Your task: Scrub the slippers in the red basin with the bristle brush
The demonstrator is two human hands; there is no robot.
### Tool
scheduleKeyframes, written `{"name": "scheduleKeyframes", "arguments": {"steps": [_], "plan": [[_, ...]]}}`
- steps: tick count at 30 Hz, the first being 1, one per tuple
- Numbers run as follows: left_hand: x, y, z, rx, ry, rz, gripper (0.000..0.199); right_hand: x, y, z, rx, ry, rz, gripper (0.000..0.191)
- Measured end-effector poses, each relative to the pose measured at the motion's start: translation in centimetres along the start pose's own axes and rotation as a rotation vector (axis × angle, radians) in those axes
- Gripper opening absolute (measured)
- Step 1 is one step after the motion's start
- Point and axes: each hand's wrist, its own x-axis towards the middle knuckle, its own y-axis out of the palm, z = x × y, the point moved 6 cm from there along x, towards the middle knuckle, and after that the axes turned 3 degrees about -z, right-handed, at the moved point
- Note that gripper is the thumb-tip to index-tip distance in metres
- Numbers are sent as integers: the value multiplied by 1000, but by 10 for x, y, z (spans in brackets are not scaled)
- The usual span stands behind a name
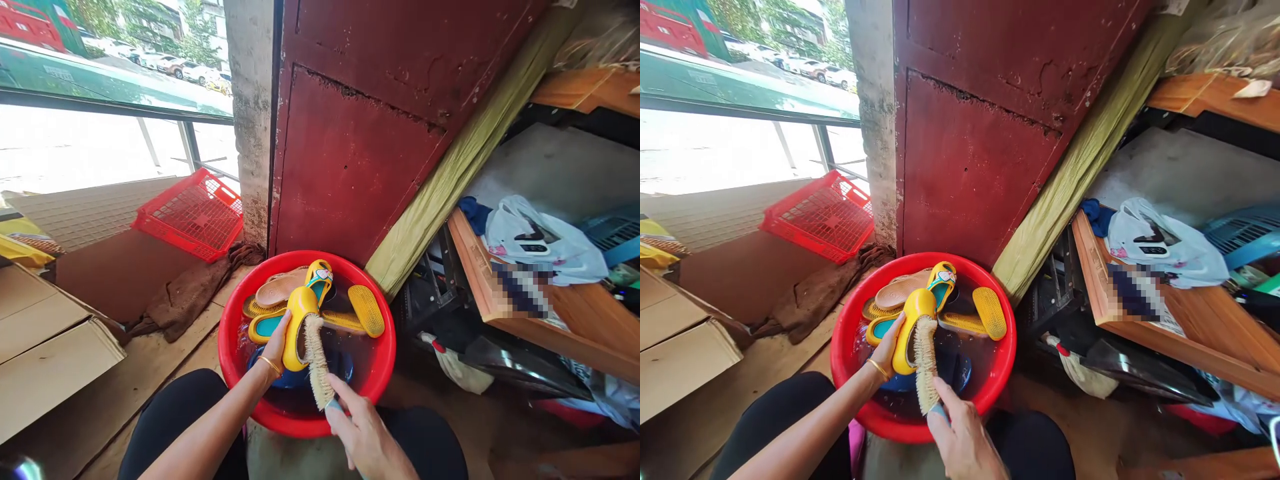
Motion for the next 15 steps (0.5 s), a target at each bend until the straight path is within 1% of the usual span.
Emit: {"name": "scheduleKeyframes", "arguments": {"steps": [2,4,6,7,10,13,15], "plan": [[4,-3,-2,75,83,-13,60,0,4,5,-87,-54,4,52],[7,-4,-8,154,227,-30,62,6,5,8,-163,-97,0,51],[6,-3,-13,223,377,-46,63,18,5,10,-228,-111,-41,52],[5,-1,-13,255,429,-49,63,24,5,11,-255,-107,-73,54],[1,5,-8,346,501,-24,62,47,9,13,-295,-77,-160,55],[-2,8,0,438,534,12,63,66,20,15,-280,-57,-202,54],[-2,8,3,485,553,31,66,74,25,17,-251,-72,-213,53]]}}
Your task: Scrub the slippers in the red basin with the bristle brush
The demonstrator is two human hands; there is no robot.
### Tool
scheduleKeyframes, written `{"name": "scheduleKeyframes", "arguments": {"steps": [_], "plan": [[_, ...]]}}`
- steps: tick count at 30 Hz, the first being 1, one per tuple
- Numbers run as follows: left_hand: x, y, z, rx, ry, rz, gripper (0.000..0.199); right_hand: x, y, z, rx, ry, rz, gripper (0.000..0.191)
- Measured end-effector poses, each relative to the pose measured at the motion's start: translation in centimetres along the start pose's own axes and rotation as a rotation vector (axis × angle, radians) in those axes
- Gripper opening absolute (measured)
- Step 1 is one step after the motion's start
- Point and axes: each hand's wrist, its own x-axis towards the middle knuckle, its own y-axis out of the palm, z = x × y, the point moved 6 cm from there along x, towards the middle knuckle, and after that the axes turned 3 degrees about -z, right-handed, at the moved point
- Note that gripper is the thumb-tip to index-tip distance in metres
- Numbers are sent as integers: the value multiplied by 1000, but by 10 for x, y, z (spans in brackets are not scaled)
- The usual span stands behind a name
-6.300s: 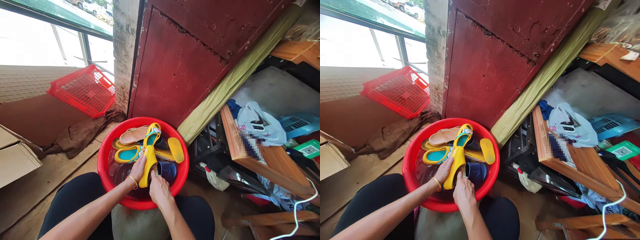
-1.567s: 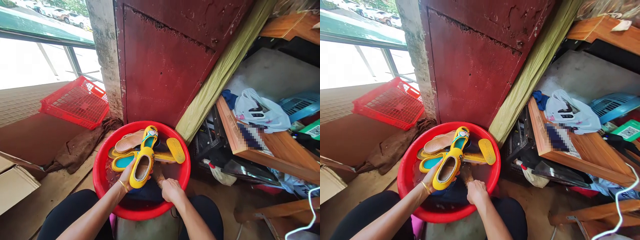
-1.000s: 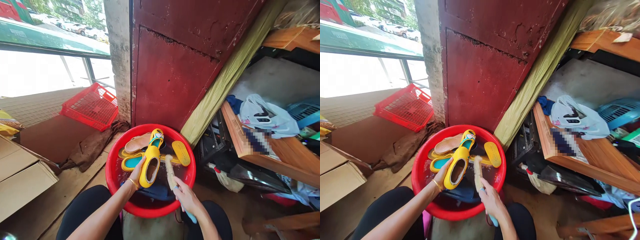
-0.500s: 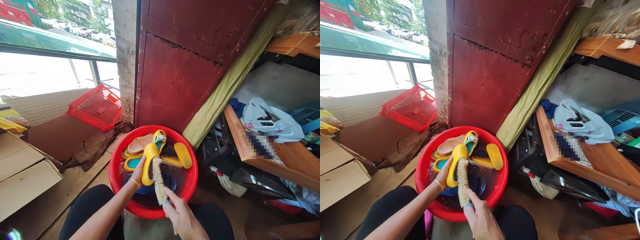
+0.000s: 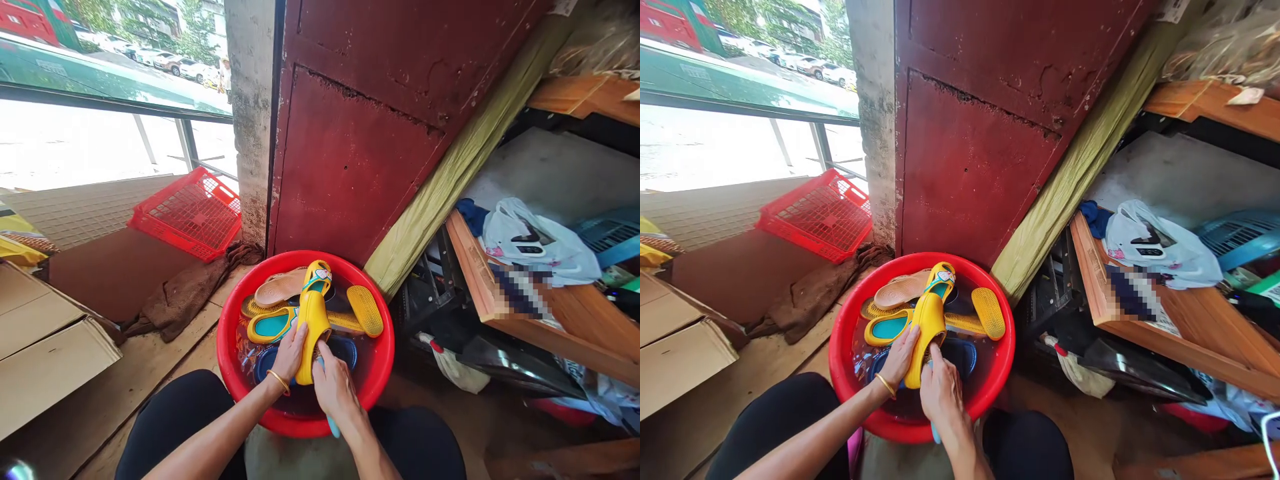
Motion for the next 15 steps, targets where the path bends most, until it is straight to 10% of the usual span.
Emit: {"name": "scheduleKeyframes", "arguments": {"steps": [15], "plan": [[9,-13,-3,-99,-130,0,58,-62,-18,-11,117,-110,361,53]]}}
